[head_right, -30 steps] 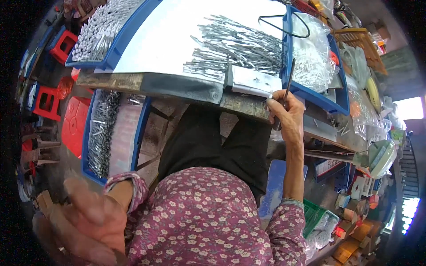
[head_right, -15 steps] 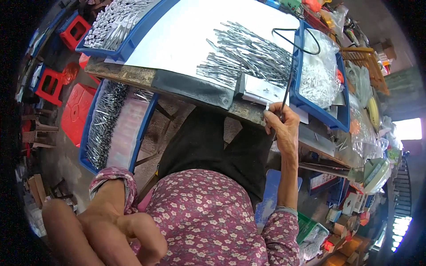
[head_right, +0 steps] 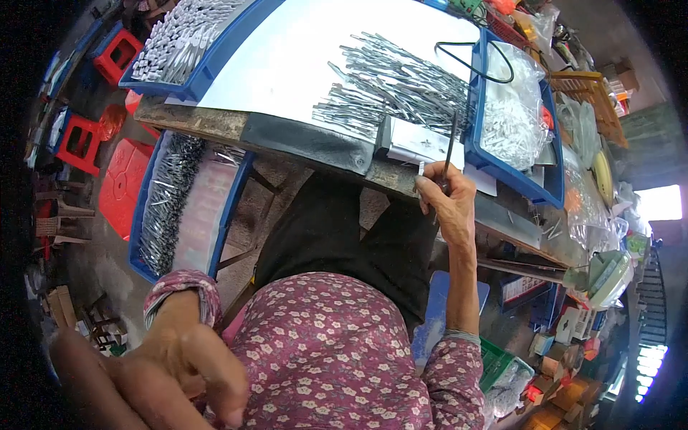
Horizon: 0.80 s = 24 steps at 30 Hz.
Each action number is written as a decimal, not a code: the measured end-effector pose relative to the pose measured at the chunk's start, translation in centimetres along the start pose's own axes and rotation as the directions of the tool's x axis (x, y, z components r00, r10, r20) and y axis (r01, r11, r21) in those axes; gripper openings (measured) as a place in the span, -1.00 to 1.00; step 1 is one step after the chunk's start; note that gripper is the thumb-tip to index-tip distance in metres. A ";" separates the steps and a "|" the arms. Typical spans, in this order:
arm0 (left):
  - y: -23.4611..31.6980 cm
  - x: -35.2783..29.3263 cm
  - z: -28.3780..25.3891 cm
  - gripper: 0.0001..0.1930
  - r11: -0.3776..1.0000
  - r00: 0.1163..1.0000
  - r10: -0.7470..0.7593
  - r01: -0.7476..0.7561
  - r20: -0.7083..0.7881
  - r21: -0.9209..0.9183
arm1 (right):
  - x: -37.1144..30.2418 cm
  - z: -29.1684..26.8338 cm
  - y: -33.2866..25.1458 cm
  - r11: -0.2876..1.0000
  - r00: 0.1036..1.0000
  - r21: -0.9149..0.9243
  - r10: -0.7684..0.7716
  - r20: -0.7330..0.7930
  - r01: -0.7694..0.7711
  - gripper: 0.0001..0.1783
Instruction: The worker is assembling and inspecting small metal hardware components at a workshop workbench using a small metal tool.
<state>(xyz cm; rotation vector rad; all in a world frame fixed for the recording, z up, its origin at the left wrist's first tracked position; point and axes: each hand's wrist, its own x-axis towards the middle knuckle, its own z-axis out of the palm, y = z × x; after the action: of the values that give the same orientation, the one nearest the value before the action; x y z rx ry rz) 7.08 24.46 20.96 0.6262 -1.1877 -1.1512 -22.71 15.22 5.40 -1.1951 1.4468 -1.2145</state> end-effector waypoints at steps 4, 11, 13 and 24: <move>-1.5 3.3 -0.5 -0.74 0.968 0.972 0.186 -0.206 0.144 0.146 | 0.0 -0.1 0.1 1.000 1.000 0.013 0.003 -0.018 -0.003 -0.87; -2.6 5.3 -1.4 -0.84 0.781 0.772 0.414 -0.574 0.482 0.248 | -0.3 0.2 0.1 0.999 0.999 0.011 0.037 -0.004 -0.037 -0.87; -4.1 6.2 -1.2 -0.84 0.746 0.723 0.429 -0.622 0.541 0.239 | -0.1 0.3 0.2 0.999 0.999 0.006 0.046 -0.006 -0.046 -0.88; -5.1 7.2 -0.2 -0.87 0.786 0.736 0.382 -0.577 0.560 0.222 | -1.2 -0.4 0.6 0.999 1.000 0.033 0.017 -0.012 -0.016 -0.88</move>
<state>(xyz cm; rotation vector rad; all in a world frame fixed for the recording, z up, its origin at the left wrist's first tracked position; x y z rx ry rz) 5.10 16.04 19.23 0.2623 -1.9181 -0.6208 -22.95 16.51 4.89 -1.1534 1.4380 -1.2317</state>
